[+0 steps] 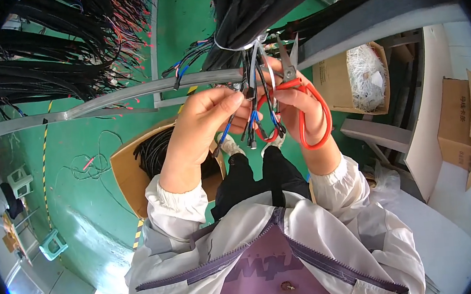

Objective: Use a wire stripper to process cable ends on large wire bundles in a factory environment.

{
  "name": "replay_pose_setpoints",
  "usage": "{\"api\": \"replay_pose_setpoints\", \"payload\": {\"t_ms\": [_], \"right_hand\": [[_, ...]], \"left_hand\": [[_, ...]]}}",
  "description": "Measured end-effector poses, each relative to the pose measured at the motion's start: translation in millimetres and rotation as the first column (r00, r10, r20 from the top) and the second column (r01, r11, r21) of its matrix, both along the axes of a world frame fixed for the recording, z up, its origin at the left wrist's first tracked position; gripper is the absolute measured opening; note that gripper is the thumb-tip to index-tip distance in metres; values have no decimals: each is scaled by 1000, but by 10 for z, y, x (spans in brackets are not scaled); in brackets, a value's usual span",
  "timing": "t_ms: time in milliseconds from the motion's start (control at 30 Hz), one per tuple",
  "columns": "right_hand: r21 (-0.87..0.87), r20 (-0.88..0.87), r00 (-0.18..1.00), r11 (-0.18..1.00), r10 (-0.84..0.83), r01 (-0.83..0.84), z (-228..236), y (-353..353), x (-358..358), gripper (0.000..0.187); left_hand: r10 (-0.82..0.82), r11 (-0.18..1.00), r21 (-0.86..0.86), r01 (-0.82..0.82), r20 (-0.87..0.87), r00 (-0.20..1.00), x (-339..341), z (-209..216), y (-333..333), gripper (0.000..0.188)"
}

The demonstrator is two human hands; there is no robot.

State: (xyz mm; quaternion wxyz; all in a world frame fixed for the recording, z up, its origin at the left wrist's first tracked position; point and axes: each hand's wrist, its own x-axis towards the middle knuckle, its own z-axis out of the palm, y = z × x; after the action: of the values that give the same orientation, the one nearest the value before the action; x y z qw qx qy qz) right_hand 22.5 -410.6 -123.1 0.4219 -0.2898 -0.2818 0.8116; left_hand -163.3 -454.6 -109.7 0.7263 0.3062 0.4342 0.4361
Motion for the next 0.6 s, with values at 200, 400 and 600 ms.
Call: {"api": "replay_pose_setpoints", "payload": {"t_ms": [200, 400, 600], "right_hand": [[-21, 15, 999, 999, -33, 33, 24, -19, -35, 47], [-2, 62, 997, 999, -48, 48, 45, -19, -44, 47], [24, 81, 996, 999, -31, 29, 70, -10, -47, 49]], "left_hand": [[34, 999, 3, -34, 27, 999, 12, -5, -28, 30], [12, 999, -40, -13, -22, 1000, -47, -32, -91, 35], [-175, 982, -60, 177, 40, 984, -176, -8, -240, 40]]}}
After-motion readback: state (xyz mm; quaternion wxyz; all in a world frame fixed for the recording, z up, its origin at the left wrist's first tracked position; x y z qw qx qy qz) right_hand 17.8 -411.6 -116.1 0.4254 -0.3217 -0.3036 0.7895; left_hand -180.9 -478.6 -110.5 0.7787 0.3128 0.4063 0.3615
